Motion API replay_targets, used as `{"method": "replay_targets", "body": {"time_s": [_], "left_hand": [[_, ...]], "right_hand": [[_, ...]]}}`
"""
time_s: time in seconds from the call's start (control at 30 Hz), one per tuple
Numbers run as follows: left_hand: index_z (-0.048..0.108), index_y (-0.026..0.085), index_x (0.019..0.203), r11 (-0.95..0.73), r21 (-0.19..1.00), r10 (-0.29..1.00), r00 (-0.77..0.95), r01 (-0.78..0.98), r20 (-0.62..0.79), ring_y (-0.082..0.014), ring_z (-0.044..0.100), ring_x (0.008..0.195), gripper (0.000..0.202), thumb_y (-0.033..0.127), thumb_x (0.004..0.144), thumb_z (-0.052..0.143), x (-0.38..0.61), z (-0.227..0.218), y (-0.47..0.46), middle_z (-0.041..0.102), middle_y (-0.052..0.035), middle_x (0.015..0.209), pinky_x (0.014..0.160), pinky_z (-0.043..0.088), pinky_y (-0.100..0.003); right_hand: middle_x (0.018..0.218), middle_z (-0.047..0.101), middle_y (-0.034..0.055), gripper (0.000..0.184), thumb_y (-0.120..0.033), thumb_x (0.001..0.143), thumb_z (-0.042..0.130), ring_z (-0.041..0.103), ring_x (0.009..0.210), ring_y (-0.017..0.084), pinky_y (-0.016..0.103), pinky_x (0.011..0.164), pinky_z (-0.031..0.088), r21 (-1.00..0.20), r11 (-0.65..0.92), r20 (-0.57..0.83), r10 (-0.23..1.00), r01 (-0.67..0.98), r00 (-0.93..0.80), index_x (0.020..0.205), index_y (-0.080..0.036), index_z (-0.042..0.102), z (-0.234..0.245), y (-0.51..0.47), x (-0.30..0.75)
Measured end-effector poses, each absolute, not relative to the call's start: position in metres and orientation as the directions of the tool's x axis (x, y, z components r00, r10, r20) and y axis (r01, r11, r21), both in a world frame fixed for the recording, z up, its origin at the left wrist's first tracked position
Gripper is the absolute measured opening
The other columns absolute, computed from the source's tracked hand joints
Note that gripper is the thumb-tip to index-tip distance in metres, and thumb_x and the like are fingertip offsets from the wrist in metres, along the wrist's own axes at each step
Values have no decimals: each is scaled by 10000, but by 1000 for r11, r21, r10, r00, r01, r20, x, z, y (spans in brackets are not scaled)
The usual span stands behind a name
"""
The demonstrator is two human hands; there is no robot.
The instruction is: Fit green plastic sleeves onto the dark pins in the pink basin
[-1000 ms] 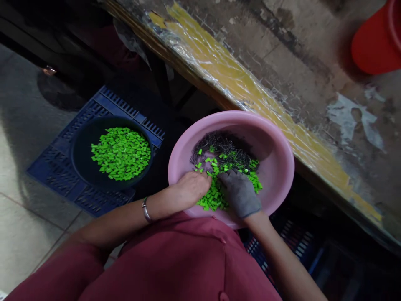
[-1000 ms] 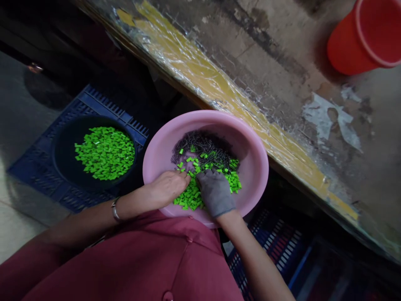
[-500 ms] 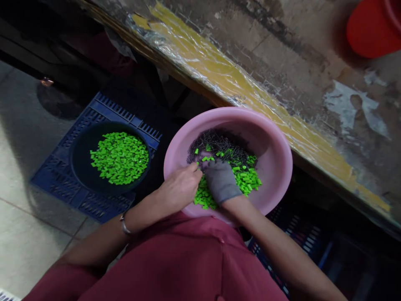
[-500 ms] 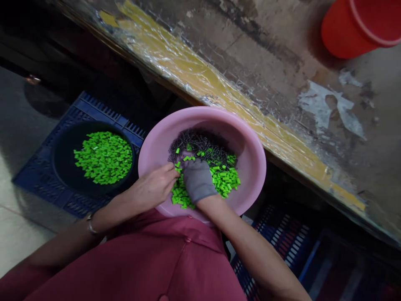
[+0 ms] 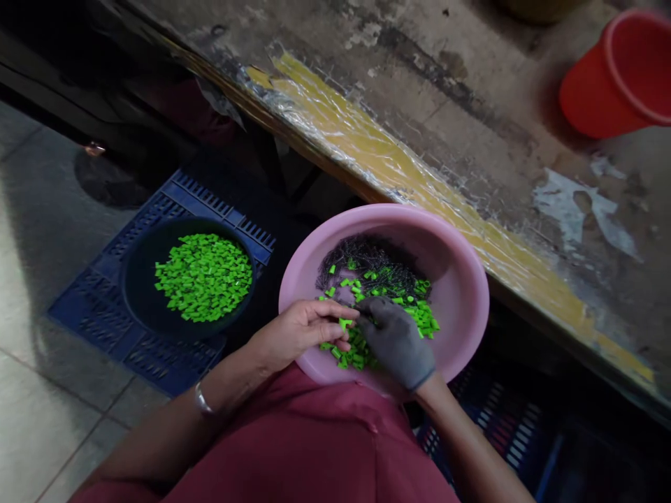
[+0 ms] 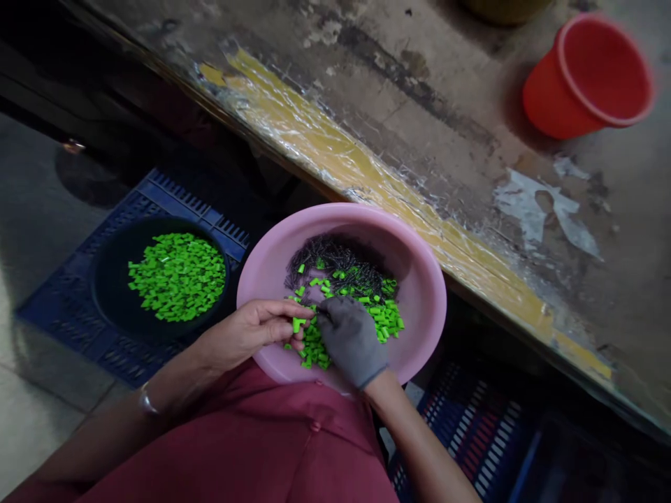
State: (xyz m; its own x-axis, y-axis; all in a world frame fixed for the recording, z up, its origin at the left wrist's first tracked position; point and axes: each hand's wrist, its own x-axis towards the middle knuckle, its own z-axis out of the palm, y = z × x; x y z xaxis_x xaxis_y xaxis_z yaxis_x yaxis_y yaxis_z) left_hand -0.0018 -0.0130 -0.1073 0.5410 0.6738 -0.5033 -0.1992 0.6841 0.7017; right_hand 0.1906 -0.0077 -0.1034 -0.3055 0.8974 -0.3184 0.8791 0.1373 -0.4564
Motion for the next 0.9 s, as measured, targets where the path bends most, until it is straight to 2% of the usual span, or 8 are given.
{"method": "replay_targets", "body": {"time_s": [0.07, 0.13, 0.23, 0.37, 0.5, 0.57, 0.77, 0.9], "left_hand": [[672, 152, 1061, 669, 719, 688, 524, -189, -502, -112, 638, 731, 268, 212, 804, 628, -1, -107, -14, 655, -47, 928, 730, 518, -266], [673, 157, 1038, 661, 727, 700, 501, -186, -508, -99, 622, 715, 258, 194, 785, 639, 1, -107, -15, 638, -41, 960, 713, 511, -255], [641, 157, 1008, 679, 690, 711, 461, -251, -531, -95, 601, 713, 292, 160, 719, 688, 5, -109, -18, 619, -13, 896, 690, 502, -239], [615, 147, 910, 705, 647, 695, 463, -291, -550, -100, 595, 680, 233, 184, 703, 715, 7, -113, -24, 608, 5, 807, 676, 490, -245], [634, 147, 943, 742, 606, 660, 470, -288, -586, -98, 583, 652, 212, 221, 750, 686, 8, -113, -29, 614, 4, 747, 656, 465, -238], [639, 146, 950, 754, 573, 653, 470, -322, -594, -94, 566, 633, 212, 237, 763, 678, 10, -112, -30, 602, 8, 715, 638, 457, -233], [599, 141, 919, 777, 481, 629, 506, -405, -590, -86, 556, 581, 209, 245, 767, 697, 14, -111, -29, 587, 9, 684, 579, 436, -215], [584, 140, 894, 794, 434, 608, 520, -426, -600, -87, 557, 561, 227, 290, 772, 704, 13, -112, -29, 583, 12, 665, 566, 439, -219]], "right_hand": [[900, 708, 29, 151, -196, 842, 547, 640, 823, 168, 280, 762, 481, -629, -9, -247, 950, 777, -190, 922, -189, 675, -98, -14, 196], [888, 708, 19, 160, -222, 844, 559, 646, 808, 165, 284, 749, 501, -736, -67, -206, 970, 674, -128, 939, -203, 686, -92, -19, 198], [891, 693, 27, 178, -209, 858, 551, 638, 839, 165, 299, 753, 518, -812, -44, -150, 979, 582, -136, 935, -221, 711, -82, -24, 197], [929, 696, 40, 222, -179, 860, 537, 642, 865, 168, 322, 757, 537, -834, -25, -144, 974, 551, -173, 975, -241, 717, -64, -28, 191], [878, 714, 14, 144, -205, 847, 586, 659, 804, 159, 301, 718, 537, -814, -29, -150, 975, 580, -162, 906, -244, 712, -51, -30, 189], [854, 704, 14, 119, -208, 863, 583, 650, 790, 154, 290, 709, 527, -789, 22, -116, 976, 614, -185, 871, -228, 700, -49, -32, 189], [868, 677, 56, 172, -231, 938, 488, 600, 815, 184, 316, 728, 481, -514, 286, 36, 949, 808, -313, 902, -195, 653, -53, -36, 184], [841, 673, 54, 163, -204, 932, 481, 574, 794, 191, 312, 727, 456, -382, 365, 33, 923, 849, -382, 902, -196, 641, -54, -34, 181]]}}
